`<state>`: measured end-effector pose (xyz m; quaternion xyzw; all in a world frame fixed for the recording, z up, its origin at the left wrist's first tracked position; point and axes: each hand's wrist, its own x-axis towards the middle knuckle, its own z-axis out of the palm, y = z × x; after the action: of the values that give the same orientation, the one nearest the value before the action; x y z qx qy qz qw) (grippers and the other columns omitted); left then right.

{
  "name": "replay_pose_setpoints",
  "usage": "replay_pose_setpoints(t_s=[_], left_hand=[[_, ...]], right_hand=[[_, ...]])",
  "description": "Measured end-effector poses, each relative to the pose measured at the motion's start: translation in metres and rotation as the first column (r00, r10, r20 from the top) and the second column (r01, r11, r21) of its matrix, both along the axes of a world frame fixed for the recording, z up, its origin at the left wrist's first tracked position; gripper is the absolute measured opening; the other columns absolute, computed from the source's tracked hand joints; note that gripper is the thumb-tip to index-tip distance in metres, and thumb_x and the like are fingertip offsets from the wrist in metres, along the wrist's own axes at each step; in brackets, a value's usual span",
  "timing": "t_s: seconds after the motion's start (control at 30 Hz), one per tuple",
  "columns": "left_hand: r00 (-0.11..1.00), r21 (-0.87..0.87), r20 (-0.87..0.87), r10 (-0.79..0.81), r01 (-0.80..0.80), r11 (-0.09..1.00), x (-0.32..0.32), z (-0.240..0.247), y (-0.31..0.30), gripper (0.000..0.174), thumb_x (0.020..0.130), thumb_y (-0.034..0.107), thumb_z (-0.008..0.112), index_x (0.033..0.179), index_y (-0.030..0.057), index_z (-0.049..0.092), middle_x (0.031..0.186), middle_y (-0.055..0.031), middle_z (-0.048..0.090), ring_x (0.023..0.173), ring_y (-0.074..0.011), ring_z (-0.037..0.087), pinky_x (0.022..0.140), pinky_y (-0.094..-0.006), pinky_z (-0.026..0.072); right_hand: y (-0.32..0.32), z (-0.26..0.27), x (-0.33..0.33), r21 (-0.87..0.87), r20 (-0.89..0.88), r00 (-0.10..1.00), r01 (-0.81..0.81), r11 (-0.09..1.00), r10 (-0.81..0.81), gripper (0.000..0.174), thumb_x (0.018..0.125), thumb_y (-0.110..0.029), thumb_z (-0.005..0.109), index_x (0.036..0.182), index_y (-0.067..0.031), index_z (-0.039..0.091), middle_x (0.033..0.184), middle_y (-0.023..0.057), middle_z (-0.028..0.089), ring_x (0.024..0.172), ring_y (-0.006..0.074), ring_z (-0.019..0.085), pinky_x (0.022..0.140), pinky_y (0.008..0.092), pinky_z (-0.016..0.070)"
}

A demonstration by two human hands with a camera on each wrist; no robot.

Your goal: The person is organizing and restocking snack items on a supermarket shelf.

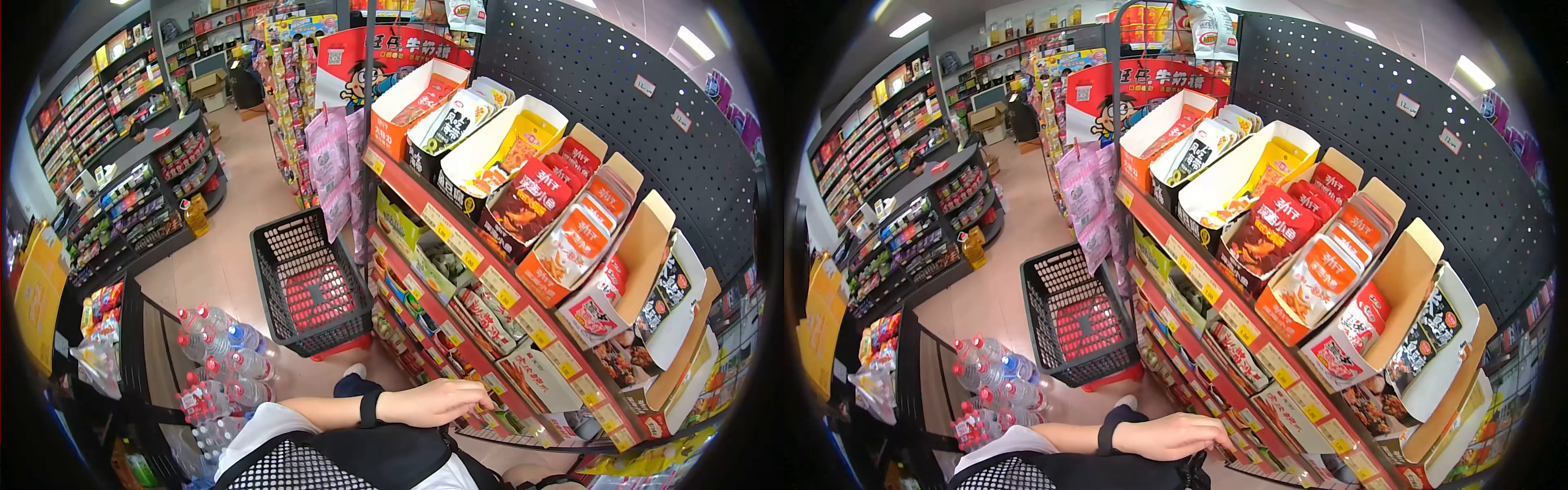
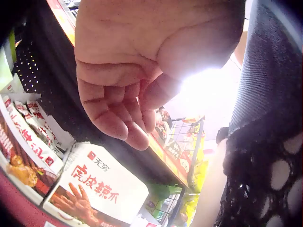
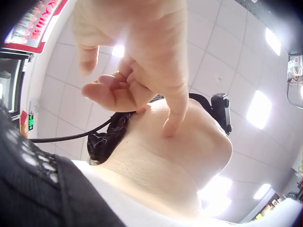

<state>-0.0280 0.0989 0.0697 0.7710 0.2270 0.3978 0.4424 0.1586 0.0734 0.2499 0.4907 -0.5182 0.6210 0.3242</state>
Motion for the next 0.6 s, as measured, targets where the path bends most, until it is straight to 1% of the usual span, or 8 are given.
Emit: replay_pose_setpoints(t_s=[0.03,0.13,0.33,0.4,0.43,0.5,0.53,0.6], left_hand=[[1.000,0.010,-0.007,0.000,0.000,1.000,-0.008,0.000,0.005,0.023,0.096,0.004,0.043,0.115,0.0002,0.055,0.104,-0.0136,0.056,0.098,-0.0300,0.057,0.085,-0.0376,0.0467],[1.000,0.024,-0.024,-0.015,0.015,1.000,-0.036,0.002,0.025,0.022,0.096,0.004,0.043,0.114,-0.0003,0.055,0.105,-0.0139,0.056,0.098,-0.0305,0.057,0.085,-0.0374,0.0468],[0.998,0.011,-0.024,-0.054,0.055,0.998,-0.097,0.003,0.057,0.022,0.095,0.001,0.044,0.113,-0.0013,0.055,0.106,-0.0141,0.057,0.099,-0.0308,0.058,0.085,-0.0372,0.0471],[0.997,-0.010,-0.017,-0.070,0.070,0.997,-0.117,0.003,0.068,0.022,0.094,0.000,0.045,0.113,-0.0012,0.056,0.106,-0.0141,0.057,0.099,-0.0303,0.058,0.085,-0.0369,0.0474],[0.998,0.015,-0.006,-0.069,0.069,0.997,-0.125,0.000,0.073,0.022,0.094,0.000,0.044,0.113,-0.0011,0.056,0.106,-0.0140,0.057,0.098,-0.0299,0.058,0.084,-0.0365,0.0477],[0.997,0.073,0.014,-0.072,0.070,0.995,-0.140,-0.005,0.085,0.022,0.094,0.000,0.044,0.113,-0.0008,0.056,0.106,-0.0138,0.057,0.097,-0.0291,0.058,0.083,-0.0357,0.0482],[0.996,0.072,0.019,-0.086,0.084,0.994,-0.146,-0.006,0.091,0.022,0.094,-0.001,0.044,0.113,-0.0008,0.056,0.106,-0.0136,0.057,0.096,-0.0287,0.058,0.082,-0.0353,0.0485],[0.992,0.065,0.028,-0.126,0.124,0.990,-0.158,-0.008,0.100,0.023,0.094,-0.001,0.044,0.113,-0.0009,0.056,0.106,-0.0133,0.057,0.094,-0.0278,0.059,0.081,-0.0344,0.0490]], right_hand=[[0.004,0.000,-0.008,0.005,0.009,1.000,-0.013,1.000,0.013,0.032,0.096,-0.012,0.039,0.072,-0.0128,0.061,0.072,0.0052,0.055,0.056,0.0184,0.050,0.060,0.0416,0.0391],[0.015,0.005,-0.039,-0.062,0.098,0.995,0.019,0.998,-0.012,0.032,0.097,-0.014,0.040,0.073,-0.0118,0.062,0.069,0.0049,0.052,0.054,0.0187,0.047,0.058,0.0404,0.0376],[0.041,0.005,-0.104,-0.082,0.099,0.995,0.038,0.996,-0.029,0.028,0.096,-0.014,0.045,0.074,-0.0101,0.063,0.068,0.0057,0.051,0.053,0.0192,0.046,0.057,0.0401,0.0376],[0.051,0.005,-0.125,-0.070,0.106,0.994,0.024,0.997,-0.017,0.026,0.095,-0.014,0.049,0.074,-0.0082,0.063,0.069,0.0071,0.053,0.053,0.0194,0.048,0.056,0.0382,0.0377],[0.055,0.005,-0.135,-0.065,0.110,0.994,0.020,0.998,-0.013,0.026,0.095,-0.014,0.050,0.074,-0.0073,0.063,0.069,0.0077,0.054,0.054,0.0195,0.049,0.055,0.0373,0.0377],[0.060,-0.001,-0.149,-0.049,0.098,0.990,-0.096,0.994,0.101,0.026,0.095,-0.016,0.053,0.073,-0.0053,0.063,0.070,0.0087,0.055,0.055,0.0194,0.051,0.055,0.0360,0.0393],[0.062,-0.003,-0.156,-0.039,0.093,0.984,-0.151,0.988,0.155,0.027,0.094,-0.017,0.055,0.072,-0.0043,0.063,0.070,0.0092,0.056,0.056,0.0193,0.052,0.055,0.0354,0.0401],[0.071,-0.001,-0.172,-0.068,0.073,0.995,-0.056,0.996,0.061,0.030,0.094,-0.021,0.057,0.070,-0.0035,0.062,0.069,0.0092,0.056,0.055,0.0184,0.052,0.056,0.0339,0.0419]])
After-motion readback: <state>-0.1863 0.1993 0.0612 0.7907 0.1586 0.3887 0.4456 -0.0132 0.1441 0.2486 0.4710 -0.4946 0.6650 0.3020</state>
